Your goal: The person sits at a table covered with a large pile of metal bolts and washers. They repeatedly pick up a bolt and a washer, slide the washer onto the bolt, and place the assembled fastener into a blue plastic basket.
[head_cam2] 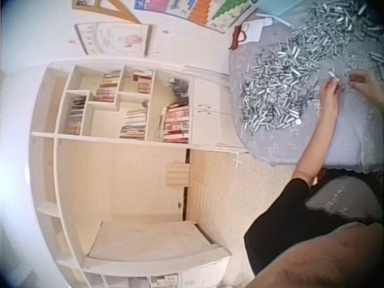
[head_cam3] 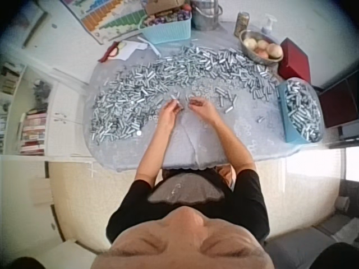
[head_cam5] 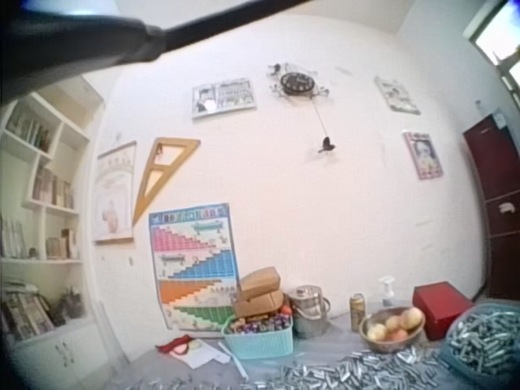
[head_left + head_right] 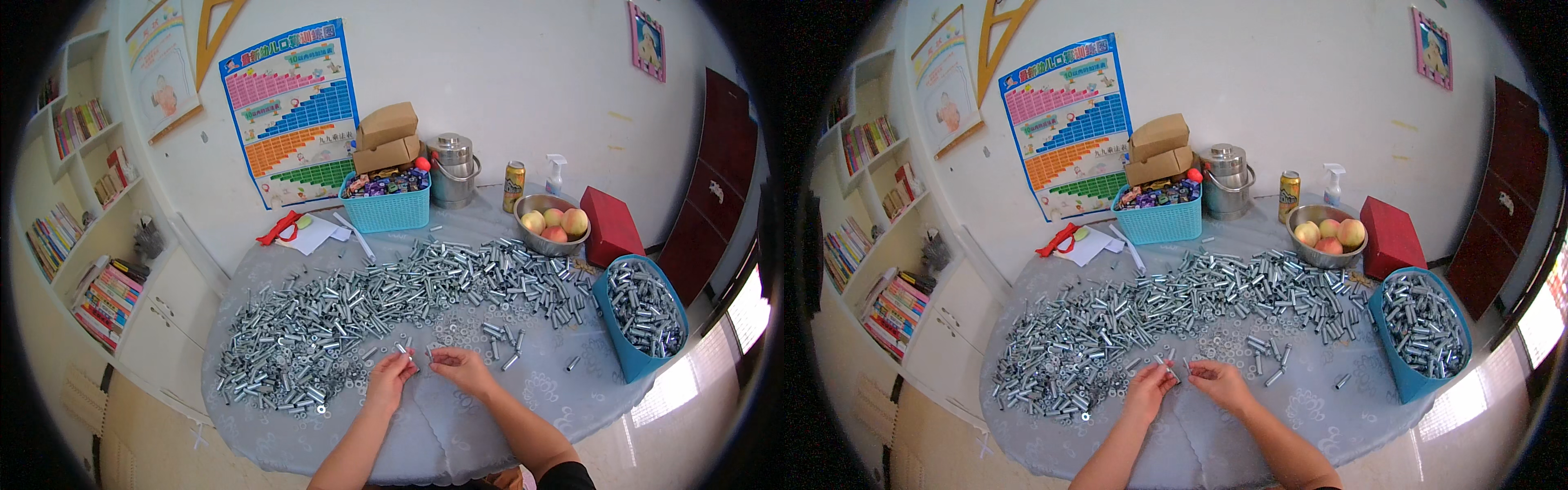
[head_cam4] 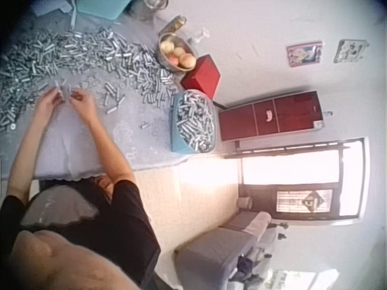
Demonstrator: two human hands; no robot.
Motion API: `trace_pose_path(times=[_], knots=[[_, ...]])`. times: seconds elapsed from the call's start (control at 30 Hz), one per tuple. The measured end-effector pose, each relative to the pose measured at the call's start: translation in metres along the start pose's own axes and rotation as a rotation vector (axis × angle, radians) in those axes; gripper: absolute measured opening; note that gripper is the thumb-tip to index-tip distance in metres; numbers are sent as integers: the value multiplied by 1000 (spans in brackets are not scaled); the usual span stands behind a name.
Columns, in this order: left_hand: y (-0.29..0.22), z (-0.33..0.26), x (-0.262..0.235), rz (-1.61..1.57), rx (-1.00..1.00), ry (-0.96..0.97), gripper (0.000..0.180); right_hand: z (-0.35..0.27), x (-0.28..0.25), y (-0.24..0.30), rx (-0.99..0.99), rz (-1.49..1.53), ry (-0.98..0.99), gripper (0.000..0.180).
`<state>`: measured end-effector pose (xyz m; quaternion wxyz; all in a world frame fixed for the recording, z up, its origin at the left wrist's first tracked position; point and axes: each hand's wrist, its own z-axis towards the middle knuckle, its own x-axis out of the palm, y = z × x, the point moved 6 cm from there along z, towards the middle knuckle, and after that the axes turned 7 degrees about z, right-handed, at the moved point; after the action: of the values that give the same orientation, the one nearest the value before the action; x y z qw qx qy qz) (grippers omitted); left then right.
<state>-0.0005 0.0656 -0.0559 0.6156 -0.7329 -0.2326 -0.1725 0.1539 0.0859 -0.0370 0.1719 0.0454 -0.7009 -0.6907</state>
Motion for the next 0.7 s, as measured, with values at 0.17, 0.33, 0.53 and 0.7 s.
trace_pose_path(times=[0.17, 0.33, 0.53, 0.7], knots=[[2, 3, -8, -120, -7, 15, 22, -4, 8, 11, -116, -270, 136, 20], [1, -3, 3, -34, 6, 39, 21, -5, 9, 14, -129, -291, 142, 20], [6, -8, 7, 231, 105, -30, 22, -1, 8, -1, 13, 4, 95, 29], [-1, -13, 9, 550, 380, -83, 20, -4, 13, 16, -7, 246, 133, 34]])
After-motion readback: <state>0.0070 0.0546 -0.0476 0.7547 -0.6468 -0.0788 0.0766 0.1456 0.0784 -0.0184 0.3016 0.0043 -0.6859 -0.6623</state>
